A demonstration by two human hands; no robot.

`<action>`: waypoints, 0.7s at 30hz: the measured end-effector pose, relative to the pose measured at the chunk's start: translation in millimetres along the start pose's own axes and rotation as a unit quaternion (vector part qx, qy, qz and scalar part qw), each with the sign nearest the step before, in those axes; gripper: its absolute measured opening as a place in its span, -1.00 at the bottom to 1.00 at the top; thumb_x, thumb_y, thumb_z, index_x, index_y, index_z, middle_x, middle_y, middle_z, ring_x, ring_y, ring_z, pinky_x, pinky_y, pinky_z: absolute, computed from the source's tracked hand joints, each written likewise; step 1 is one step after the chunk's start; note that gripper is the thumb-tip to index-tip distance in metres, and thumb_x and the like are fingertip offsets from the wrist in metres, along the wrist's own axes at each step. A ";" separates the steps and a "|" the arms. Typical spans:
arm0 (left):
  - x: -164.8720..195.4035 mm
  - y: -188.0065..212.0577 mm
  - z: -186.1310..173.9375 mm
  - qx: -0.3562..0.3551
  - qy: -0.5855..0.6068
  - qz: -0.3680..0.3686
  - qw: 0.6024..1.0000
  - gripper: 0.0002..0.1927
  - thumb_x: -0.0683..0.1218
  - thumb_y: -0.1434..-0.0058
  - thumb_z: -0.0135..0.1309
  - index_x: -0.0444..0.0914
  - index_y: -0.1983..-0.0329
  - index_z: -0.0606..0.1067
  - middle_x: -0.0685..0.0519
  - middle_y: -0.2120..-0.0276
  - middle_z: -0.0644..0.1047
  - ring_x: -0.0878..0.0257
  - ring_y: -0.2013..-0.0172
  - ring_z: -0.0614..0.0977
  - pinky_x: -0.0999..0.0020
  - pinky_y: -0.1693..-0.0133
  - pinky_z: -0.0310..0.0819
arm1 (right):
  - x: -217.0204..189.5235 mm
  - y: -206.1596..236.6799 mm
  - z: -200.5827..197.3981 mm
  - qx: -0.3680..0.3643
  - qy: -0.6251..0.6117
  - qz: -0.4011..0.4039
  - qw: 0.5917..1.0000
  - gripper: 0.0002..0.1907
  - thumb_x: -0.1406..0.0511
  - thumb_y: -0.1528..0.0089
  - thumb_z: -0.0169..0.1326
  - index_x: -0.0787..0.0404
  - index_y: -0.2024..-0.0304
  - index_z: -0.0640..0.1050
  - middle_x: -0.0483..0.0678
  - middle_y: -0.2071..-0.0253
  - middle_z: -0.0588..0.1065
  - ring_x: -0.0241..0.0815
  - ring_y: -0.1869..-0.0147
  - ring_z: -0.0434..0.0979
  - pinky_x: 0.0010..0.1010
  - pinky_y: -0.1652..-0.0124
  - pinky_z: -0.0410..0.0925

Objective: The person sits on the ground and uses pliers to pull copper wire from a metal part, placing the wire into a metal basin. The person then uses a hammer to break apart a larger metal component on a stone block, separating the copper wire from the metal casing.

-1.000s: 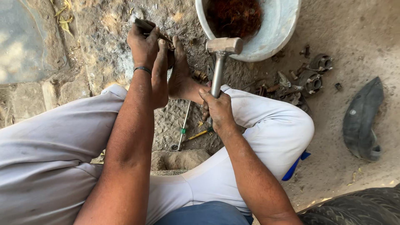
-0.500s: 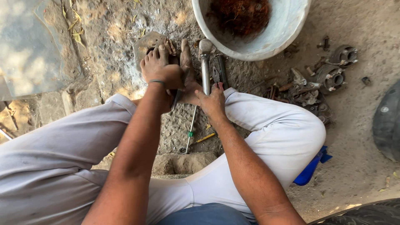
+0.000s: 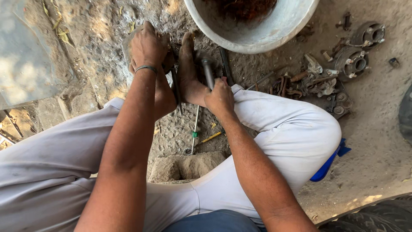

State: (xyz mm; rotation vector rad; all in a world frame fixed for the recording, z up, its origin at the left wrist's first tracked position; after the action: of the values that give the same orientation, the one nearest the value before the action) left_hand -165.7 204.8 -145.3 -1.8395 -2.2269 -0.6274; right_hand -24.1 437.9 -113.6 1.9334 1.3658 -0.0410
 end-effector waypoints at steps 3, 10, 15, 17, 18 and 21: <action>-1.3 0.5 22.5 -0.033 -0.046 -0.025 0.998 -0.63 0.06 -0.31 0.21 -0.28 0.10 0.38 -0.06 0.42 0.53 0.12 0.43 0.55 0.14 0.42 0.47 | -9.6 -4.3 -0.5 -0.071 -0.008 0.017 0.997 -0.55 0.17 -0.22 0.22 0.43 0.03 0.51 0.27 0.15 0.59 0.14 0.02 0.65 -0.07 -0.04 0.47; -18.2 -8.9 33.2 -0.017 -0.028 -0.014 0.999 -0.71 -0.09 -0.20 0.21 -0.24 0.10 0.40 -0.06 0.40 0.56 0.11 0.42 0.57 0.15 0.36 0.48 | 5.3 -20.9 -70.5 0.071 -0.512 0.135 0.845 -0.43 -0.14 -0.25 0.13 0.26 0.30 0.54 -0.01 0.48 0.54 -0.14 0.45 0.53 -0.22 0.47 0.44; -29.3 -2.6 -17.8 0.085 0.298 0.018 0.950 -0.64 -0.12 -0.14 0.31 -0.29 0.03 0.51 -0.12 0.30 0.66 0.11 0.43 0.68 0.22 0.41 0.58 | 23.4 -43.7 -104.4 0.108 -0.630 0.247 0.728 -0.32 -0.16 -0.22 0.03 0.20 -0.09 0.29 0.18 0.30 0.54 -0.04 0.36 0.64 -0.15 0.45 0.53; -33.4 6.0 -25.4 -0.050 0.531 -0.117 0.838 -0.58 -0.15 -0.23 0.24 -0.37 -0.12 0.47 -0.17 0.28 0.66 0.14 0.54 0.64 0.25 0.56 0.56 | 13.9 -57.5 -109.3 0.079 -0.663 0.206 0.715 -0.29 -0.04 -0.19 0.18 0.32 -0.17 0.37 0.25 0.17 0.54 0.03 0.32 0.67 -0.11 0.40 0.57; -27.7 11.5 -41.1 -0.059 0.542 -0.110 0.831 -0.57 -0.16 -0.23 0.22 -0.38 -0.14 0.44 -0.17 0.28 0.66 0.15 0.54 0.68 0.27 0.56 0.61 | 7.8 -62.4 -110.5 0.063 -0.679 0.183 0.708 -0.27 0.02 -0.18 0.25 0.38 -0.20 0.41 0.28 0.10 0.54 0.07 0.30 0.68 -0.10 0.38 0.60; -11.9 23.7 -101.2 -0.075 0.542 -0.075 0.834 -0.55 -0.19 -0.25 0.17 -0.40 -0.18 0.41 -0.17 0.30 0.66 0.16 0.53 0.77 0.31 0.54 0.71 | 5.4 -54.0 -107.9 0.088 -0.562 0.296 0.767 -0.38 0.15 -0.23 0.24 0.39 -0.16 0.33 0.26 -0.02 0.40 0.08 0.20 0.62 -0.04 0.36 0.50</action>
State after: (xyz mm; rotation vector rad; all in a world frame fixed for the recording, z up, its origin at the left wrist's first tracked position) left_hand -152.5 153.9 -54.9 -0.8833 -1.5184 -1.4405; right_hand -107.0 513.4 -68.7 1.8211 -0.0671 -0.8901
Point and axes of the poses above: each hand's wrist, its own y-axis away from the middle knuckle, its own z-axis out of the palm, x = y × z, the point moved 5 cm from there along -y, towards the middle knuckle
